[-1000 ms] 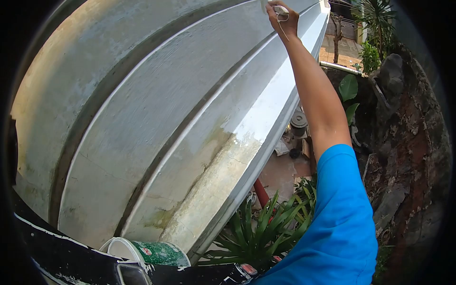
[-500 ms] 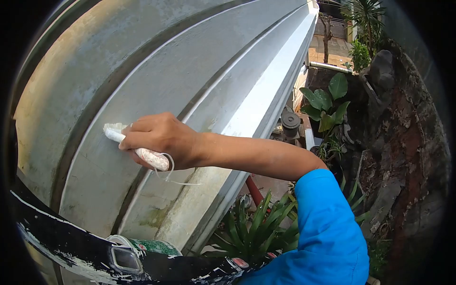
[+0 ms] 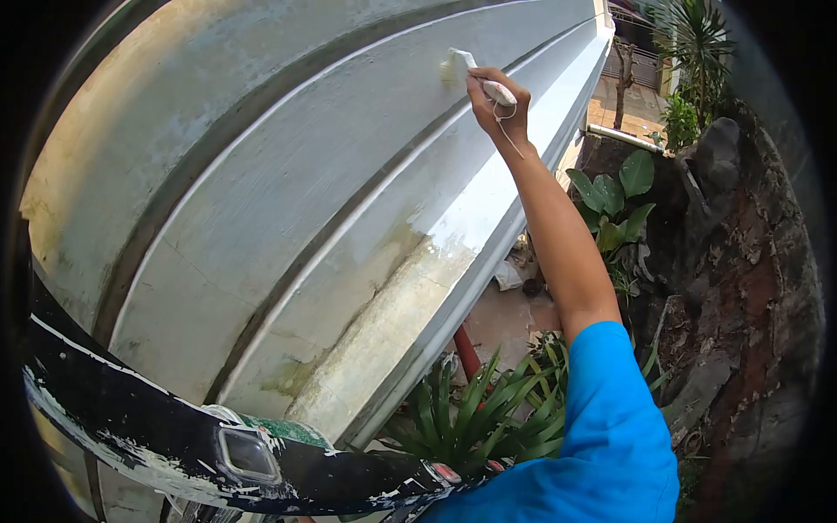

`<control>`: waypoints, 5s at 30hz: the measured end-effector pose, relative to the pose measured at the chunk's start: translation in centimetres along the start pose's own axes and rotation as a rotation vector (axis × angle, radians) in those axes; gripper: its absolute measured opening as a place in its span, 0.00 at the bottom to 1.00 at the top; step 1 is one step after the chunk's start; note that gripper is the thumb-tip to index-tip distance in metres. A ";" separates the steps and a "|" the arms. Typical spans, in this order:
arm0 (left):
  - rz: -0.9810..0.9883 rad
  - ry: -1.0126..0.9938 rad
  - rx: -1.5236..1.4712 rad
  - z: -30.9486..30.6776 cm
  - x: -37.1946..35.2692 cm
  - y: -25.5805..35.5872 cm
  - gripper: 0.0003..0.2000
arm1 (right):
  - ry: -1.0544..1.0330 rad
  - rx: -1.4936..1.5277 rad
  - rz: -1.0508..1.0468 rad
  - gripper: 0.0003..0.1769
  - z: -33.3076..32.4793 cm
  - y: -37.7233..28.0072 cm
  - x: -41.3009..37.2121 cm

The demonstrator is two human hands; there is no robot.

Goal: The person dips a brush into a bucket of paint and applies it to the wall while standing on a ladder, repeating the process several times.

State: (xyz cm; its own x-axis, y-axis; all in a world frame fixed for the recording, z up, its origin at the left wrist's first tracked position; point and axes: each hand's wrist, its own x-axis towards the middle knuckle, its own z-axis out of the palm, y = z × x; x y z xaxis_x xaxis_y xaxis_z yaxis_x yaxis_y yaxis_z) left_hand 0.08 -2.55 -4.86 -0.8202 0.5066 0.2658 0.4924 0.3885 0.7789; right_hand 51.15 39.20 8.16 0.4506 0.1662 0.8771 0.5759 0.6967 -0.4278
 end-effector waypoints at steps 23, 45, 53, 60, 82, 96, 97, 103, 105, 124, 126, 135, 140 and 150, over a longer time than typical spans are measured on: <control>0.374 -0.018 -0.083 0.2 0.5 0.5 0.48 | -0.046 -0.047 0.108 0.05 -2.4 2.0 -7.5; 0.230 0.006 0.173 -0.3 0.7 -0.4 0.59 | -0.265 0.407 0.161 0.09 3.9 -12.8 -13.3; 0.188 0.011 0.155 0.1 0.0 1.1 0.59 | 0.091 -0.217 -0.113 0.12 1.1 -5.8 -4.3; 0.130 -0.042 0.116 -0.2 -0.2 2.7 0.59 | -0.124 0.115 -0.481 0.14 9.9 -25.2 -8.5; 0.298 -0.008 0.066 -0.4 -0.1 3.8 0.53 | -0.032 -0.363 -0.256 0.13 6.8 -12.7 -1.6; 0.317 -0.014 -0.062 -0.1 0.2 2.1 0.51 | -0.225 0.366 0.291 0.11 3.9 -10.1 -8.4; 0.264 -0.031 -0.157 0.3 0.2 2.0 0.50 | -0.125 0.291 0.259 0.12 2.9 -7.1 -6.6; 0.453 0.004 -0.093 -0.4 0.2 4.8 0.51 | 0.209 -0.064 0.170 0.11 1.2 -2.0 -3.4; 0.508 -0.008 -0.092 -0.7 0.2 5.4 0.51 | 0.065 -0.123 -0.133 0.05 3.4 -6.0 -6.2; 0.468 -0.039 -0.273 -0.6 1.3 5.4 0.45 | -0.722 1.186 1.163 0.13 6.4 -26.3 -13.5; 0.477 -0.023 -0.277 -0.4 1.5 5.4 0.45 | -0.924 1.059 1.060 0.12 9.0 -27.1 -13.0; 0.491 -0.048 -0.161 -0.7 1.5 4.4 0.44 | -1.673 0.655 -0.083 0.11 15.5 -39.8 -16.1; 0.480 -0.080 -0.111 -0.8 1.6 4.4 0.41 | -1.833 0.449 -0.267 0.13 16.3 -42.8 -18.6; 0.579 -0.151 -0.099 -0.9 1.7 4.4 0.24 | -1.897 0.507 -0.281 0.13 17.3 -40.9 -21.0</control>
State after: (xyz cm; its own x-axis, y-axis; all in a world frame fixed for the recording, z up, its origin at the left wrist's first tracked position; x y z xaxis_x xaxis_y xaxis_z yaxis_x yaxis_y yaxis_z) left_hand 0.57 -0.63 -0.46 -0.3731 0.7208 0.5841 0.8110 -0.0524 0.5826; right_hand 6.31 19.28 10.99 -0.9745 0.1954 0.1103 0.1220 0.8738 -0.4708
